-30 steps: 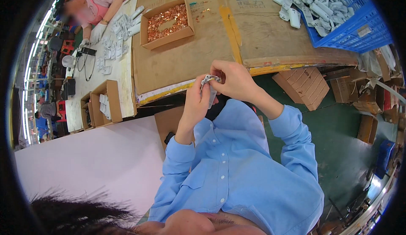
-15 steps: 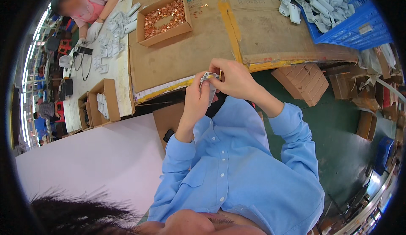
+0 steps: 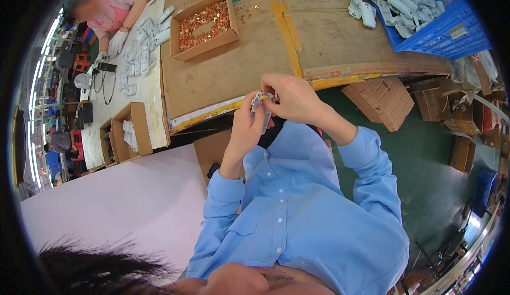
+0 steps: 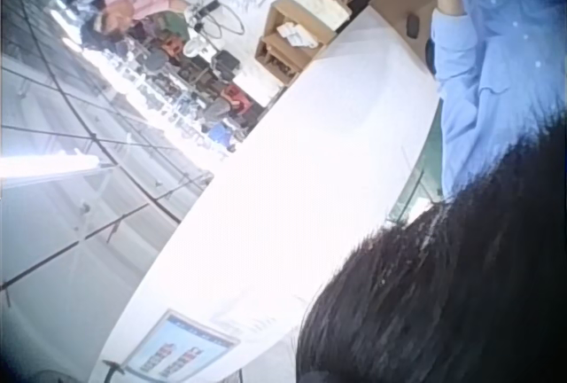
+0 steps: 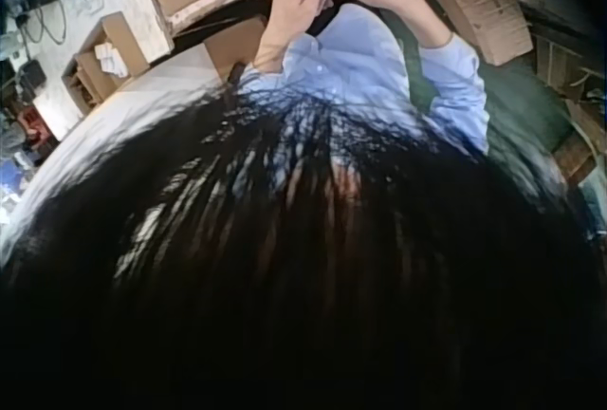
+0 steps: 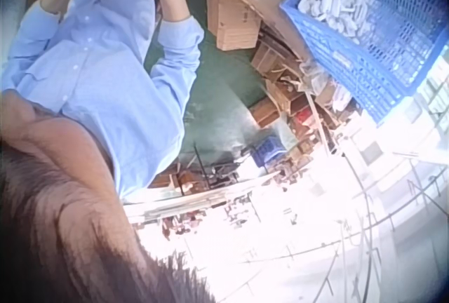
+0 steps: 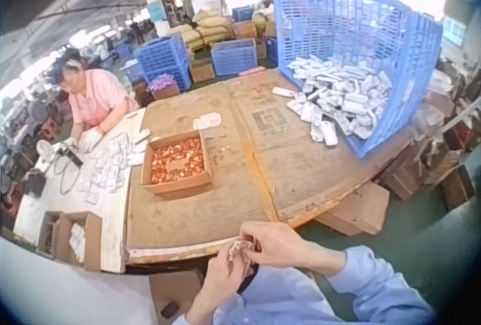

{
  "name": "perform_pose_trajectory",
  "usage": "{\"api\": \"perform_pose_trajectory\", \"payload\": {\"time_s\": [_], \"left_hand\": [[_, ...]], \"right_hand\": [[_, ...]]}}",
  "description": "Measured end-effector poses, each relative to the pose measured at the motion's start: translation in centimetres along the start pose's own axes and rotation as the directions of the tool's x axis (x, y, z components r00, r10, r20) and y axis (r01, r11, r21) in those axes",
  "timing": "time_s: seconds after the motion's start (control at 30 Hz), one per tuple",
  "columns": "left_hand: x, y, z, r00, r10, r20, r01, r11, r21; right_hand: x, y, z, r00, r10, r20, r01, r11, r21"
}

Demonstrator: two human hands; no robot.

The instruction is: Manually inserting small metal pins into plastic electronic component housings on an assembly line.

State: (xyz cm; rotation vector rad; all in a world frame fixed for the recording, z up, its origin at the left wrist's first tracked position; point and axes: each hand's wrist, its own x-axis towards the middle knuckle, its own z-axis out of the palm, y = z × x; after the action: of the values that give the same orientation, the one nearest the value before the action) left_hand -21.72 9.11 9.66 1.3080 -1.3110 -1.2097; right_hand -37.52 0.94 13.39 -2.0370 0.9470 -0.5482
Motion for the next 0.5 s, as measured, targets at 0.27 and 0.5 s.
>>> {"api": "perform_pose_trajectory", "payload": {"time_s": [0.27,0.5], "left_hand": [[0.0,0.1,0.4,0.999,0.017,-0.037,-0.016,1.0,0.021],[-0.1,0.1,0.5,0.996,-0.04,-0.078,0.041,0.999,0.011]], "right_hand": [[-0.2,0.4,0.6,0.99,-0.12,-0.073,0.116,0.991,-0.061],[0.0,0.5,0.9,0.987,-0.139,-0.075,0.137,0.99,-0.027]]}}
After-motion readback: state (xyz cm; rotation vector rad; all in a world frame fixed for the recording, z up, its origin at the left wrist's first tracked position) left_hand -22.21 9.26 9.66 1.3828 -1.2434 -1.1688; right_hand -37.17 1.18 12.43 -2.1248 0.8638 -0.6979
